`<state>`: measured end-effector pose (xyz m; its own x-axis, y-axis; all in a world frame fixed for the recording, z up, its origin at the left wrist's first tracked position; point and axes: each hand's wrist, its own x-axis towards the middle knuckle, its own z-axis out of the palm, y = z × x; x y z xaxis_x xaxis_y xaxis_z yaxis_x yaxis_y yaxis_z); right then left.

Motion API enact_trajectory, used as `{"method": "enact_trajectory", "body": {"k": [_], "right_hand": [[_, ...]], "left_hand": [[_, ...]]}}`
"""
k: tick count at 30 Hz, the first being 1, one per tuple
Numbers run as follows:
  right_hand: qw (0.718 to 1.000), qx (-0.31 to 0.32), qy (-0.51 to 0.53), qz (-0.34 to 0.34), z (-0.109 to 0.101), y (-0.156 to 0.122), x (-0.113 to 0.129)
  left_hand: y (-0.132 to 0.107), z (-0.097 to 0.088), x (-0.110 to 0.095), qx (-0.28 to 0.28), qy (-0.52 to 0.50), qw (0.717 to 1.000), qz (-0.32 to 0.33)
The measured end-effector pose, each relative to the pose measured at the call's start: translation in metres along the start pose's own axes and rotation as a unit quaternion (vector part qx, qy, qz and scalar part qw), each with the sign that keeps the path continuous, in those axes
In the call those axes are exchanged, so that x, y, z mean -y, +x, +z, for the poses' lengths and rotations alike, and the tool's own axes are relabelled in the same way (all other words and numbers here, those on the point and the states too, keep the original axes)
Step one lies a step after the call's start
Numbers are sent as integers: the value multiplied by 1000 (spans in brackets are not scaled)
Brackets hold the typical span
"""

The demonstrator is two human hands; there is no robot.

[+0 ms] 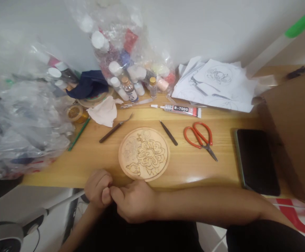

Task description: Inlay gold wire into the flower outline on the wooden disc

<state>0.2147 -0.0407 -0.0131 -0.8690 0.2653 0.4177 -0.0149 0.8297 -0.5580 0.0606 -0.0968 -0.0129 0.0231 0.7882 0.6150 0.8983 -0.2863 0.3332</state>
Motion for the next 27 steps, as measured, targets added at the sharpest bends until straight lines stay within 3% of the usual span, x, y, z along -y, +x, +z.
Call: {"method": "enact_trajectory", "body": {"k": [27], "right_hand": [[1000,-26,9,6,0,1,1]], "left_hand": [[2,-1,-1,3,9,1000,-3]]}}
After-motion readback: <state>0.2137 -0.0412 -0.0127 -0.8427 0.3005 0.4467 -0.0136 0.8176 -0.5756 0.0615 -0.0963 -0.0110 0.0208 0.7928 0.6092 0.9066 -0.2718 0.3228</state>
